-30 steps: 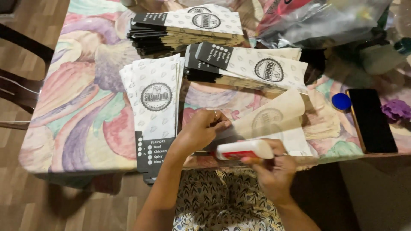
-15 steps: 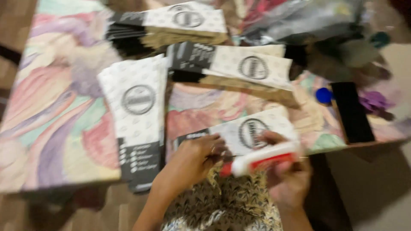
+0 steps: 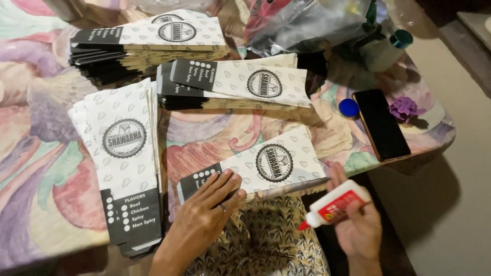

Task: The person folds flat printed paper sheets into cone shapes and applies glue to seal the edges. They handle each cone one at a time, pressing the glued seam to secure it, and place the finished cones into a stack.

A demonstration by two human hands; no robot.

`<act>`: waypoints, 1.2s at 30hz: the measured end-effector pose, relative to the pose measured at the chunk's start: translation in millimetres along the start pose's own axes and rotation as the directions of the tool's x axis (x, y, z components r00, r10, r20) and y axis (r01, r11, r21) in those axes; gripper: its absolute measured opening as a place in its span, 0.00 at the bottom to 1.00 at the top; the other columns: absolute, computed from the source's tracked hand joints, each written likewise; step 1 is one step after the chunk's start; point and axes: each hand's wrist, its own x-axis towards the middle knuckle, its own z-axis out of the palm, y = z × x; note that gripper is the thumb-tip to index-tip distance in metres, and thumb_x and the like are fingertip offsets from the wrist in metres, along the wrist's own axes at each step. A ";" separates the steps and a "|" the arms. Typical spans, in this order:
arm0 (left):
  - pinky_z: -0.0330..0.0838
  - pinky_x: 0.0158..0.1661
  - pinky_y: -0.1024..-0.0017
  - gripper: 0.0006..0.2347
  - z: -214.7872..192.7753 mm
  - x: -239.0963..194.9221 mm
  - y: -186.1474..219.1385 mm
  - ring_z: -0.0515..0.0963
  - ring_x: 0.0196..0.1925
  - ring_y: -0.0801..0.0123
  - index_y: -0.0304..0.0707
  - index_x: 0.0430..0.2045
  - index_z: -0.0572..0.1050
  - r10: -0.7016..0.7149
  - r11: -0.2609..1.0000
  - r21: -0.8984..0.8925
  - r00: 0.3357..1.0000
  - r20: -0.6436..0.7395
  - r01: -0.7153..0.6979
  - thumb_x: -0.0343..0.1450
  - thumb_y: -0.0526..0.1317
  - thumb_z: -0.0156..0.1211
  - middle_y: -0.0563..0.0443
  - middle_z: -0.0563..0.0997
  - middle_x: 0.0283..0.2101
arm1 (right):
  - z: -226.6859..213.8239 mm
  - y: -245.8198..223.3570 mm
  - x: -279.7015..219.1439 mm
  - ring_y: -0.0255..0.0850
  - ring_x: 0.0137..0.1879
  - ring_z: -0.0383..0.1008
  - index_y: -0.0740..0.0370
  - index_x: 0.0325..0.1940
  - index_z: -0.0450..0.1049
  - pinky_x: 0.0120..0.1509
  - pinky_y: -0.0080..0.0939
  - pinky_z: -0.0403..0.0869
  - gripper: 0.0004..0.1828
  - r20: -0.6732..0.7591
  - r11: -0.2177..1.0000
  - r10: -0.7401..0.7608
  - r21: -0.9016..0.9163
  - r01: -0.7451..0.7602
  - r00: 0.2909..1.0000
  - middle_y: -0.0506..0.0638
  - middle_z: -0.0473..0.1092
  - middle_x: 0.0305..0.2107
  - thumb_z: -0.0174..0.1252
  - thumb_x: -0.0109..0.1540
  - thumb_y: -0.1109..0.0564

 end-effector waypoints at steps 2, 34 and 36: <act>0.53 0.73 0.52 0.22 -0.2 3.4 2.6 0.62 0.74 0.49 0.42 0.66 0.66 -0.069 0.990 -0.123 0.997 -0.030 0.065 0.75 0.33 0.57 0.39 0.66 0.70 | 6.1 -6.8 0.8 0.65 0.81 0.48 0.74 0.69 0.54 0.82 0.53 0.53 0.32 -0.024 0.999 -0.050 -0.016 0.050 0.998 0.78 0.43 0.76 0.53 0.65 0.53; 0.63 0.60 0.41 0.24 -45.6 -29.9 -44.6 0.66 0.63 0.44 0.36 0.34 0.78 -0.814 0.177 0.234 0.276 -0.511 0.956 0.70 0.62 0.53 0.32 0.70 0.60 | 64.2 -35.4 169.5 0.55 0.62 0.69 0.66 0.56 0.81 0.69 0.57 0.65 0.22 0.693 -0.222 -0.242 -0.721 0.656 0.679 0.64 0.73 0.56 0.71 0.60 0.55; 0.60 0.58 0.33 0.38 -53.3 -17.5 -40.7 0.63 0.65 0.38 0.34 0.34 0.75 -0.876 0.176 0.185 0.239 -0.419 0.967 0.66 0.77 0.46 0.24 0.64 0.65 | 97.5 -31.5 183.6 0.56 0.64 0.70 0.65 0.57 0.79 0.73 0.62 0.62 0.24 0.737 -0.186 -0.167 -0.676 0.713 0.655 0.66 0.71 0.60 0.69 0.59 0.52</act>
